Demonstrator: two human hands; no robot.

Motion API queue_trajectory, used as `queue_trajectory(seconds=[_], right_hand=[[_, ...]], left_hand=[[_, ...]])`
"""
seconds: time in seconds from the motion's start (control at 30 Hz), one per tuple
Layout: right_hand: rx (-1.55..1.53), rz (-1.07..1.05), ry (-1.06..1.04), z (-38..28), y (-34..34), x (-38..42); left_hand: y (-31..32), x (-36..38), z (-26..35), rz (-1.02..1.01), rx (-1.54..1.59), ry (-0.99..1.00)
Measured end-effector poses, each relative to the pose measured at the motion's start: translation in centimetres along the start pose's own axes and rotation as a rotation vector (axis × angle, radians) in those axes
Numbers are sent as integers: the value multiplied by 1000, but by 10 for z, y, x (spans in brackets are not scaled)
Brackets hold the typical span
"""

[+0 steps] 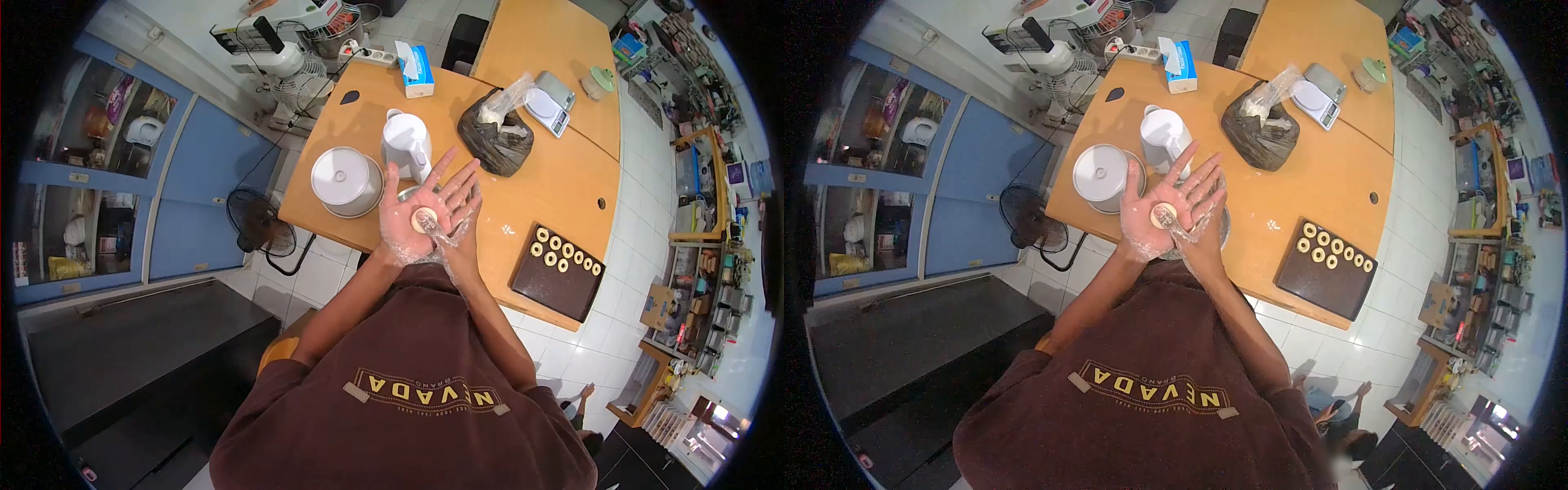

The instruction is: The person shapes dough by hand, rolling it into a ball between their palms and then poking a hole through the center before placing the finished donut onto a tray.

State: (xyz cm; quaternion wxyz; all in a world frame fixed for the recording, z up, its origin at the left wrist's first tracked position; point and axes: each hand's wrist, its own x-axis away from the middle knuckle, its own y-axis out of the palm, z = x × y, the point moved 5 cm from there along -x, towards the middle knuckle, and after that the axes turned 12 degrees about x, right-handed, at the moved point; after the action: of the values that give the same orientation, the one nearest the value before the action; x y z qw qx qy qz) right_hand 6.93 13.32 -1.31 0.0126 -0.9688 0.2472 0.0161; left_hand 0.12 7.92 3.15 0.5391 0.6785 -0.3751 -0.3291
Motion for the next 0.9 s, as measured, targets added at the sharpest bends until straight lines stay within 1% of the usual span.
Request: queue_trajectory(seconds=[0.07,0.17,0.27,0.37,0.47,0.57,0.67,0.77,0.9], right_hand=[[-48,-11,31,-17,2,-1],[106,-27,-55,-5,-1,-1],[-50,-61,5,1,2,-2],[18,-74,4,17,1,1],[85,-52,1,17,1,-1],[-31,-27,3,8,3,1],[-43,55,120,-25,3,-5],[153,20,17,2,-2,-5],[207,26,-42,-10,-3,-5]], left_hand=[[1,0,1,3,1,-2],[5,-2,1,13,-15,3],[8,-2,0,13,-62,11],[6,-1,0,18,-86,14],[-1,-1,3,17,-69,17],[-4,0,5,11,-29,20],[-3,0,5,15,-29,28],[0,1,3,1,-34,24],[2,1,3,-5,-39,23]])
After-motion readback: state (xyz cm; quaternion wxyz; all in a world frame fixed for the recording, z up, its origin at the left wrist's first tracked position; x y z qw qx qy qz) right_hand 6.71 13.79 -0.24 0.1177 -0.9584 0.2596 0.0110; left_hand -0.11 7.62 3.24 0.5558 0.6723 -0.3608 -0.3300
